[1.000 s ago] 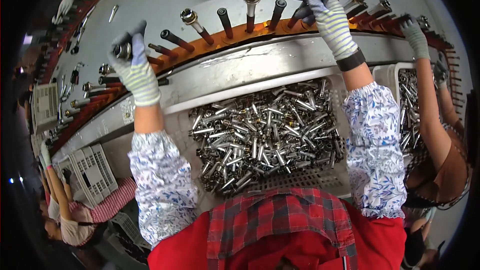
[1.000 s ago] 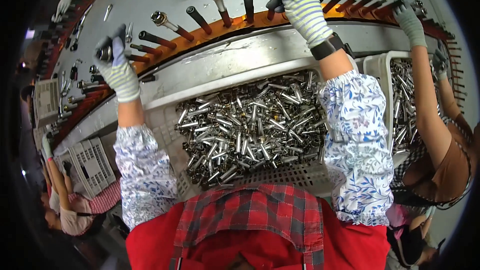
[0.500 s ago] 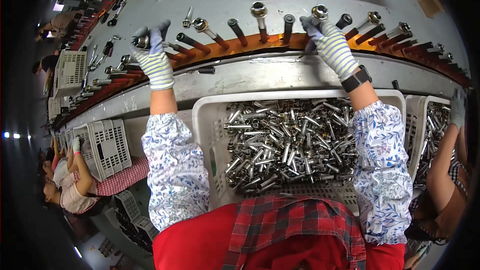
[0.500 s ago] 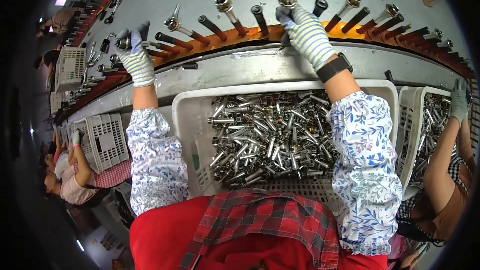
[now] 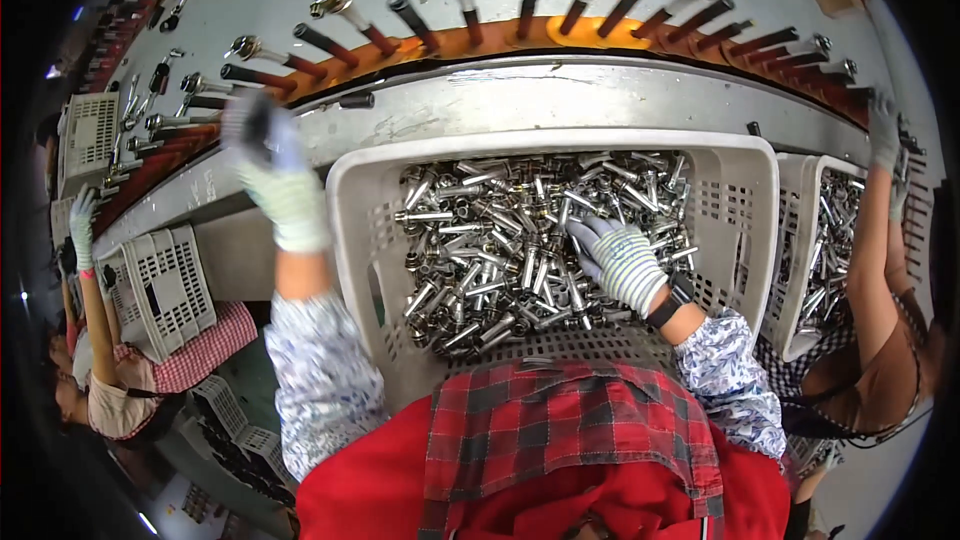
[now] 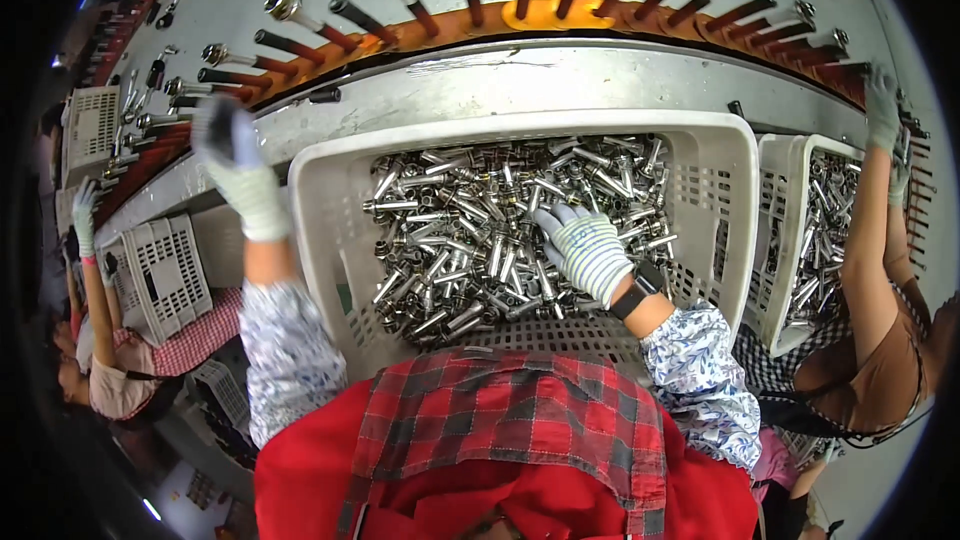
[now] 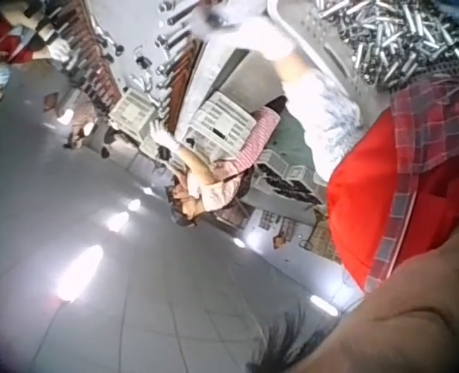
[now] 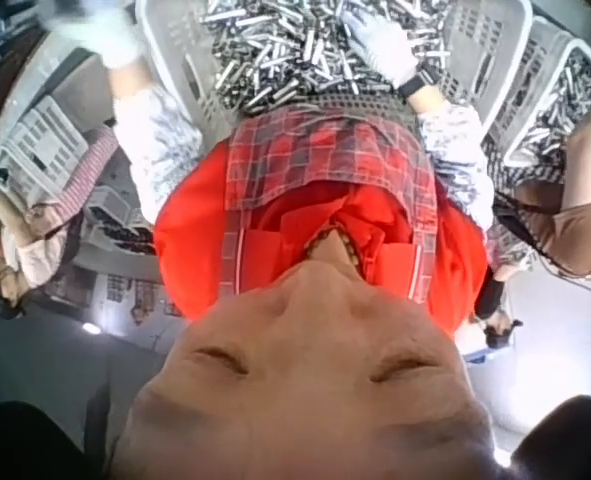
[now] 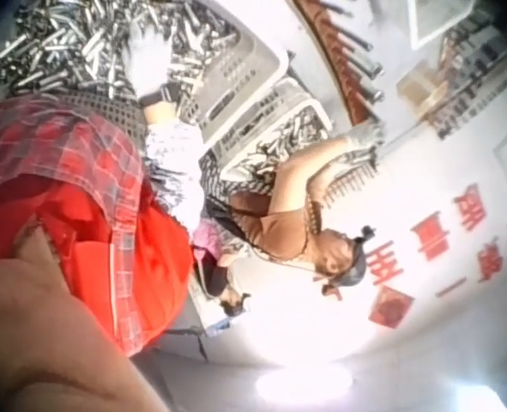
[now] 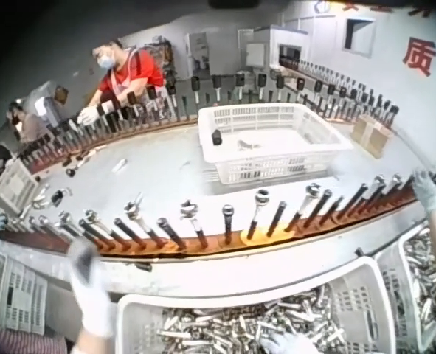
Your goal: The person picks small metal components by hand from a plastic bin and places them onto an assembly rack.
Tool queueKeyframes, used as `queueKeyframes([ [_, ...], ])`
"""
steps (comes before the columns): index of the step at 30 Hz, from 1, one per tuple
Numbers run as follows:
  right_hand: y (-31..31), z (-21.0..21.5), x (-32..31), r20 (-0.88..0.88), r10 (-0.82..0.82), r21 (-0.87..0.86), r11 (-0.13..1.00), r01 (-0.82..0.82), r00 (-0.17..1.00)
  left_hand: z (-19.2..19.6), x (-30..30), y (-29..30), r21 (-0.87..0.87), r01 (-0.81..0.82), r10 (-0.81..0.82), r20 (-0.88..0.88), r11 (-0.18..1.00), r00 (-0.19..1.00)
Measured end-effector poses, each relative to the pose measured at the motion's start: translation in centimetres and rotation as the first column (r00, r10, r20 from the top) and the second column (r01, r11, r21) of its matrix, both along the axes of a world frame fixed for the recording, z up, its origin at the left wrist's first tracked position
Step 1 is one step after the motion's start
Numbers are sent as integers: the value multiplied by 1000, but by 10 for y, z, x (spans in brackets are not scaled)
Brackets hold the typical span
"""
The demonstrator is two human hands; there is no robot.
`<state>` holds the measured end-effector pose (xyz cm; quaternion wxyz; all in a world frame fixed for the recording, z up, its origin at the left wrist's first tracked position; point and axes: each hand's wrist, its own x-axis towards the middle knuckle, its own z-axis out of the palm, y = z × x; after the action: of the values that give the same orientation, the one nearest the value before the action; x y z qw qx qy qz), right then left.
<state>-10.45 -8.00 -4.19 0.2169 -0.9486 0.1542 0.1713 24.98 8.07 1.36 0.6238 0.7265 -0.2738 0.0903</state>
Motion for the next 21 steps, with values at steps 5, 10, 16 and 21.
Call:
queueKeyframes([
  [5,-2,-10,11,-183,313,-86,939,-332,932,16,-171,-26,774,568,-615,-600,-282,512],
  [10,0,-50,24,-18,427,-187,887,-423,904,-81,-225,-17,867,456,-607,-475,-201,637],
  [16,1,-52,5,36,381,-343,873,-346,924,-105,-239,-4,969,226,-654,-234,-99,719],
  [21,-10,-39,8,-51,337,-174,924,-341,940,-79,-209,4,463,757,-509,-561,461,653],
])
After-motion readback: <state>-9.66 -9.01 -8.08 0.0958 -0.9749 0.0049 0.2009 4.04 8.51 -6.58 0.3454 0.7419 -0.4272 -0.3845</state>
